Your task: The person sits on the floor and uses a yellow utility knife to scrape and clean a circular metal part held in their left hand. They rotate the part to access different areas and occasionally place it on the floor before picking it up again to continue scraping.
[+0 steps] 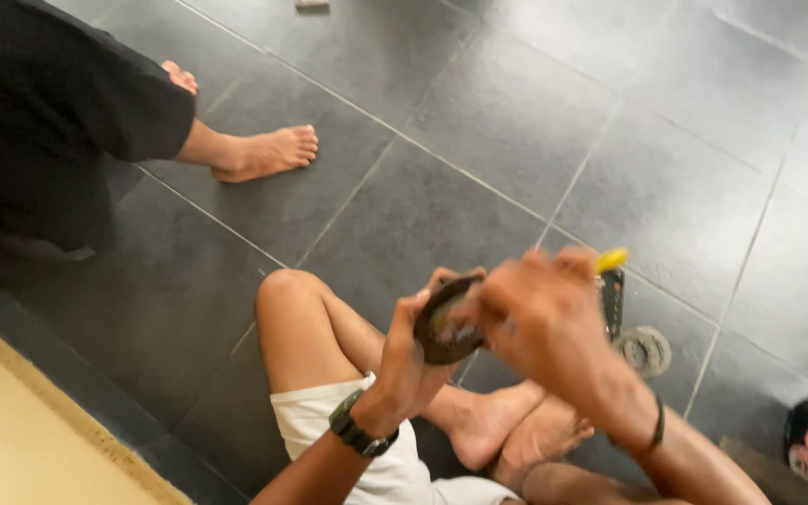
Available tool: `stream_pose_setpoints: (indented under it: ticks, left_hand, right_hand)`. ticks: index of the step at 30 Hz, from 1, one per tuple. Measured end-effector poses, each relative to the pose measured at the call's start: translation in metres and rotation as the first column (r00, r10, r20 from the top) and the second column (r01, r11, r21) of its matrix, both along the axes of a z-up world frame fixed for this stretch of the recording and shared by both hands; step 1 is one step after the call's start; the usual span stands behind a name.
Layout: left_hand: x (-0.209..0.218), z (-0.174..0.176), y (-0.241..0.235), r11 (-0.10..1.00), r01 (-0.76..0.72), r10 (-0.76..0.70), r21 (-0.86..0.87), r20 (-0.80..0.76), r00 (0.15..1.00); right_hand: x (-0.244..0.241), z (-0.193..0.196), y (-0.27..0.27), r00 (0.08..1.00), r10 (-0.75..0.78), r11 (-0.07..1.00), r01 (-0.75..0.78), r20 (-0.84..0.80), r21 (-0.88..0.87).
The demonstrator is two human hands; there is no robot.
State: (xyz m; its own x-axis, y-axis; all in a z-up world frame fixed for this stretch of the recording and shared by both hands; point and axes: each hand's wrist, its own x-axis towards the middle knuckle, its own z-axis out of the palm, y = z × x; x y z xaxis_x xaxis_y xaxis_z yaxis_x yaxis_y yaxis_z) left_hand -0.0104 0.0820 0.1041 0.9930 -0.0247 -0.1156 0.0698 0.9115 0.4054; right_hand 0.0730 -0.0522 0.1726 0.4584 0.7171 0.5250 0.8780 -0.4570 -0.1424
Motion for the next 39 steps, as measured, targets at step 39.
stream_pose_setpoints:
  ticks: [39]
  left_hand:
    - [0.008, 0.01, -0.04, 0.974, 0.172, -0.164, -0.15, 0.065, 0.984]
  right_hand:
    - [-0.01, 0.035, -0.047, 0.992, -0.128, 0.984, 0.129, 0.014, -0.12]
